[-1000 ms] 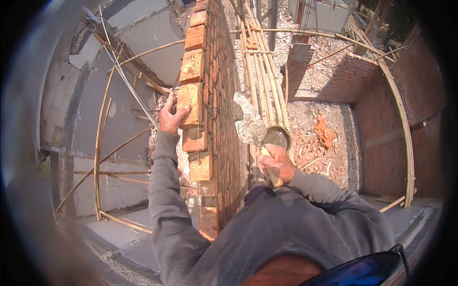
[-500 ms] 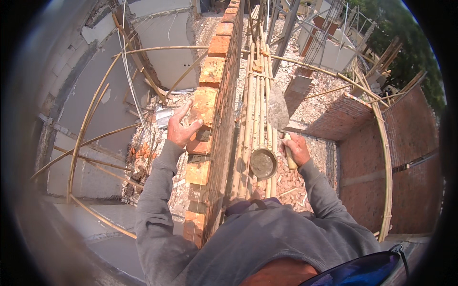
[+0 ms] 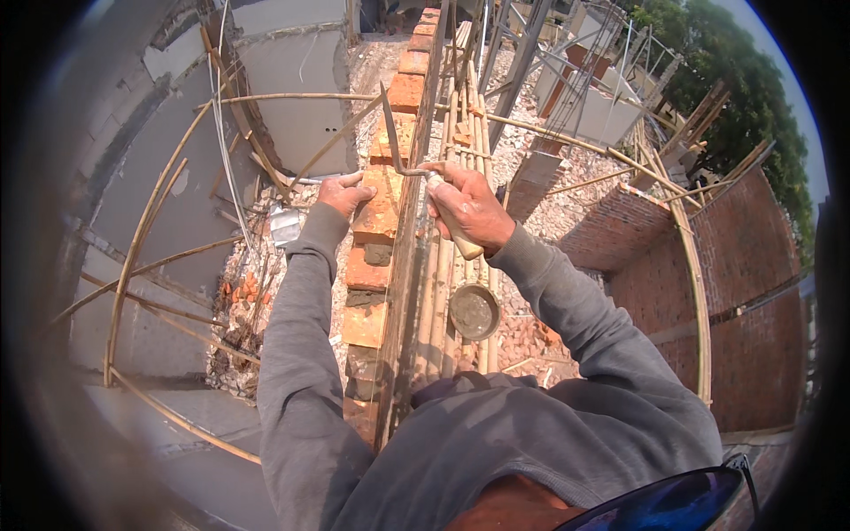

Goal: The person scoops mortar from a pan with a trowel, applies it to the top of a brick wall, places a brick, and taps it into position. The person repeats this process, adding bricks and mortar to extend the wall.

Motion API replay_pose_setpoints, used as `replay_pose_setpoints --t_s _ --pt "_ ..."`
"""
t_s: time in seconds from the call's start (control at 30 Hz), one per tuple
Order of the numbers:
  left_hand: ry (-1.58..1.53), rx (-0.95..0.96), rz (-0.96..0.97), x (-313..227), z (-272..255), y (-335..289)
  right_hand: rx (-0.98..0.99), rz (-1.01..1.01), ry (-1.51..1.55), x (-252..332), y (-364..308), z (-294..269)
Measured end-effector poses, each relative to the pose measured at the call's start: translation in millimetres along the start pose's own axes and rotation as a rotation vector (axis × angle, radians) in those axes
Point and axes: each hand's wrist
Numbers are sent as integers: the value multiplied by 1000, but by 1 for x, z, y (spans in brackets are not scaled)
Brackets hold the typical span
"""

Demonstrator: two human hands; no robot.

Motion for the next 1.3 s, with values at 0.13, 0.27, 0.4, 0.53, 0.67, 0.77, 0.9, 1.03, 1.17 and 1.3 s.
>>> replay_pose_setpoints --t_s 0.13,0.27,0.4,0.53,0.67,0.77,0.9,1.03,1.17,1.3 --pt "250 -135 -10 4 0 -10 163 193 117 9 3 -35" --pt "389 -46 -19 -3 2 -53 141 -16 -427 15 7 -61" --pt "756 25 -2 -14 13 -87 127 -78 -561 16 10 -59" --pt "658 -103 -100 -18 29 -83 92 -121 -959 13 5 -50" --pt "688 -120 -117 -20 36 -70 75 -207 -992 7 -3 -45" --pt "667 -76 -135 -20 34 -66 65 -348 -1060 1 -7 -42" --pt "653 -58 -61 -17 24 -64 86 -270 -1080 -5 -11 -40" --pt "617 -4 44 -12 13 -61 78 -308 -1109 -13 -9 -36" --pt "615 9 -5 -12 11 -61 135 -226 -1174 -21 -2 -35" --pt "582 -6 -6 -18 14 -63 100 -339 -1101 -27 -1 -38"
Point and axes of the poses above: each hand's wrist, its own y-axis towards the middle knuckle, its own z-axis out of the palm, x = y × z, and after that the axes turned 9 degrees about x, right-handed
